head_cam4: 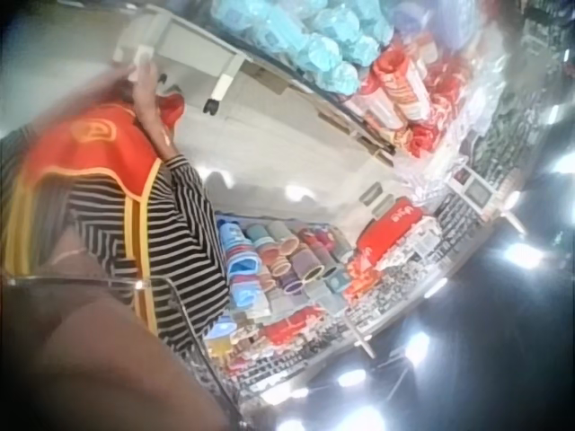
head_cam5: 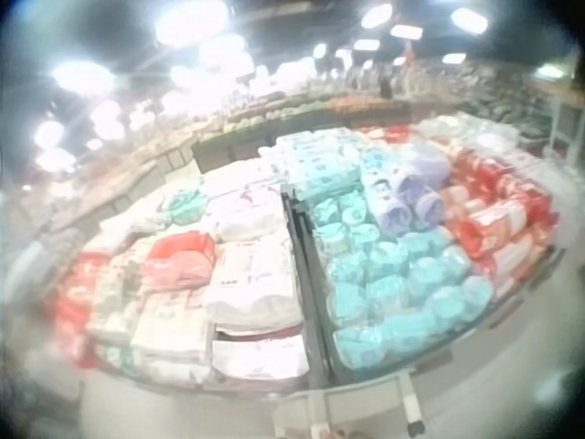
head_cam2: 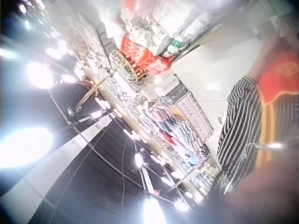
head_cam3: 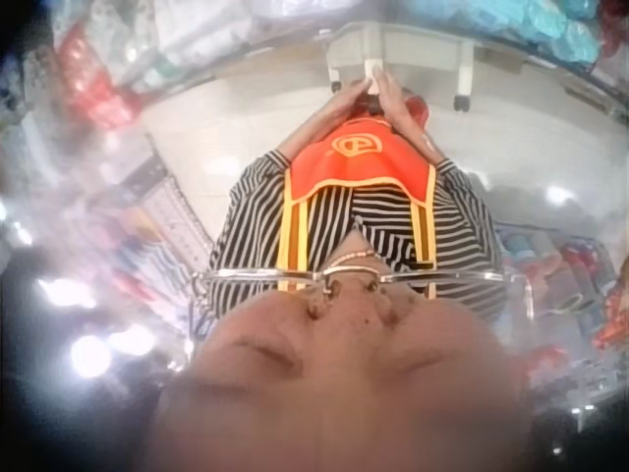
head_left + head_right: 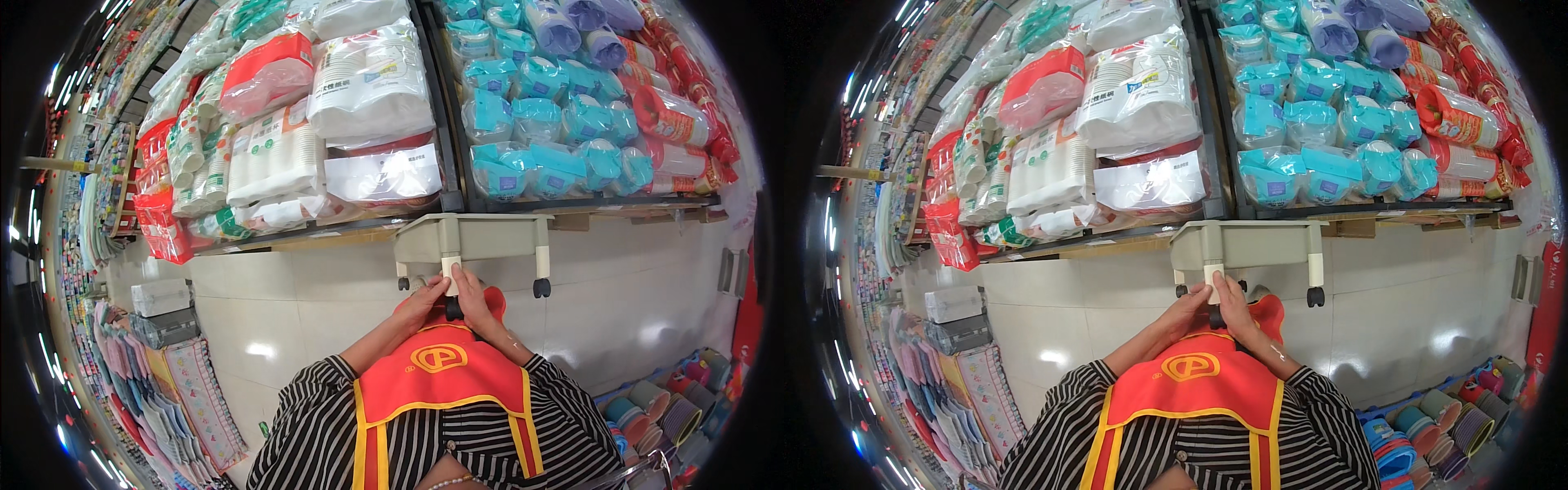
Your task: The person assembles a small gray plastic shelf by attaching white cylindrical legs with black caps. They insert the legs into the shelf's holes and rotate them to secure the connections. The person then places the assembled shelf onto a store shelf.
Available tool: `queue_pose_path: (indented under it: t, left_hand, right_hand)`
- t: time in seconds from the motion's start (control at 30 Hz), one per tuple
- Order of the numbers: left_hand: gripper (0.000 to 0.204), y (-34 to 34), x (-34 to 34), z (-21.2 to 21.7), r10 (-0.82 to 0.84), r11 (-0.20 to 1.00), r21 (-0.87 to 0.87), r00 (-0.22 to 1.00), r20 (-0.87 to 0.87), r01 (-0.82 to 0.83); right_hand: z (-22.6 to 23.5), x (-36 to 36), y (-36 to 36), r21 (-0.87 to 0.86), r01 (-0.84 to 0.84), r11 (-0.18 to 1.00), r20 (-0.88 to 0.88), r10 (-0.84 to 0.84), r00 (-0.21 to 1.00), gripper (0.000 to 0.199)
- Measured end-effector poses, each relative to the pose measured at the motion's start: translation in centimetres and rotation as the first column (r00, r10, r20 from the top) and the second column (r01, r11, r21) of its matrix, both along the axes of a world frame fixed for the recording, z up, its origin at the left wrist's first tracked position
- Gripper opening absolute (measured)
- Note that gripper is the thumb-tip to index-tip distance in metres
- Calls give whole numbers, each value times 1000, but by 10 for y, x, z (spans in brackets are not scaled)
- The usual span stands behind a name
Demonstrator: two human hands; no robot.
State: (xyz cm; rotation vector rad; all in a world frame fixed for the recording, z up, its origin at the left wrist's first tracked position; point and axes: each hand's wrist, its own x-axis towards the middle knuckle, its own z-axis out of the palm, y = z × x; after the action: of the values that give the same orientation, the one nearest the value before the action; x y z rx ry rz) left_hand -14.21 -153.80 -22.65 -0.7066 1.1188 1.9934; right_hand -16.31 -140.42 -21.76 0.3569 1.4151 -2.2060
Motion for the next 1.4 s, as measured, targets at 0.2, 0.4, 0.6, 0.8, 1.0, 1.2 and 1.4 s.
queue_pose_path:
  t: [0.2,0.4,0.6,0.8,1.0,1.2,1.4]
  left_hand:
    - [61,0,-5,30,-22,997,-78,996,82,29]
    - [71,-1,-8,36,-90,985,-143,992,83,101]
    - [54,5,-4,22,-108,963,-260,985,-131,71]
    - [41,0,-7,32,-474,807,-503,848,-238,310]
    - [38,5,6,6,-540,683,-713,766,-347,159]
    - [37,11,-3,14,-490,719,-689,767,-414,88]
    - [38,13,-5,17,-404,767,-636,834,-376,85]
  right_hand:
    - [-16,9,-8,56,66,996,38,-68,997,44]
    - [-11,6,-10,33,72,997,114,-76,991,43]
    - [-9,2,-8,-12,36,999,73,-35,997,45]
    - [8,-4,-9,-25,33,999,62,-31,998,46]
    - [3,-4,-7,-21,-7,1000,45,8,999,44]
    - [-2,-10,-1,37,-43,998,17,43,999,43]
    - [4,-15,1,-43,-64,997,77,67,995,42]
